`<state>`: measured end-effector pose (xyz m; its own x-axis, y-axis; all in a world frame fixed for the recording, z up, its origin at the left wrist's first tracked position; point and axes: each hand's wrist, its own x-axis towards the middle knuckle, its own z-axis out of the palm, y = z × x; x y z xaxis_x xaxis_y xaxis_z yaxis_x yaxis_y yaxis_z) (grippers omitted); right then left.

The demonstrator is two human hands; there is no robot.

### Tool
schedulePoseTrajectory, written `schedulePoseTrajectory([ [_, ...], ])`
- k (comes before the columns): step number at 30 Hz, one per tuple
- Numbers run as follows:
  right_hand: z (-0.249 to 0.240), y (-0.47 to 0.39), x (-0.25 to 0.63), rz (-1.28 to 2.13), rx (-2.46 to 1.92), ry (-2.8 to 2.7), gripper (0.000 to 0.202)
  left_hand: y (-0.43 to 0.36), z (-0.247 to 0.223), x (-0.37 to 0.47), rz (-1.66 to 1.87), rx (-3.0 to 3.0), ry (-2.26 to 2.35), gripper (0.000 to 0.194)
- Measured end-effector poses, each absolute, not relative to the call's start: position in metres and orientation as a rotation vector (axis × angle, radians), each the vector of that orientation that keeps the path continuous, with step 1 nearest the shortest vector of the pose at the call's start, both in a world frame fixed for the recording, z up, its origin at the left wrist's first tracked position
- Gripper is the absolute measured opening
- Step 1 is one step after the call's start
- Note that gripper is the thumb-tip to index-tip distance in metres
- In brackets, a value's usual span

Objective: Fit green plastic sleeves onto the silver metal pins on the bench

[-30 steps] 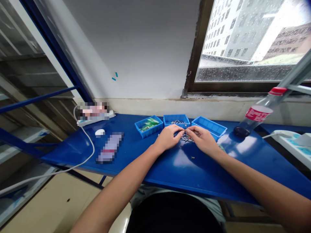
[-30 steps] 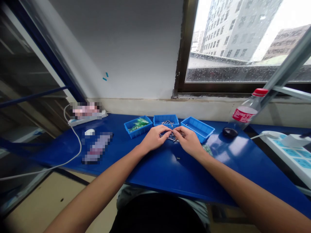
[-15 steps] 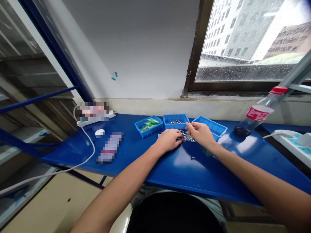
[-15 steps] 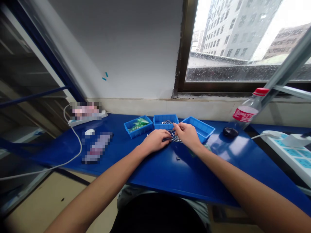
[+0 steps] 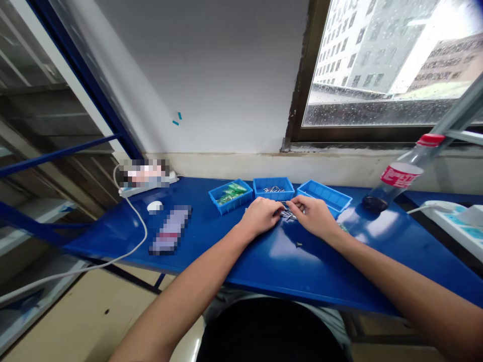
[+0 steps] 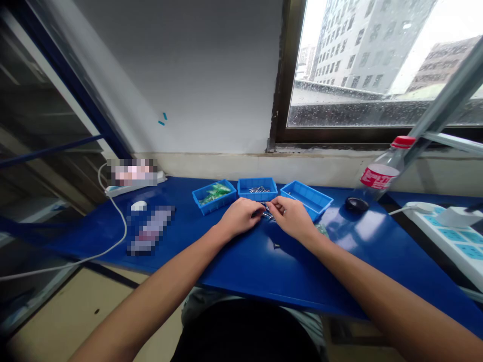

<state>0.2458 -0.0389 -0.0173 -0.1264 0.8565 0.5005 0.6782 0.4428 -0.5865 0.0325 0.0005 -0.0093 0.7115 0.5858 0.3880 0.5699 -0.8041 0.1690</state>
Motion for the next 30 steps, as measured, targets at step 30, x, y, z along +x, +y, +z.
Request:
schedulePoseTrajectory([
  [30,-0.018,-0.045,0.243,0.499,-1.165,-1.751,0.021,-0.010,0.004,0.038,1.234,2.146,0.770,0.016],
])
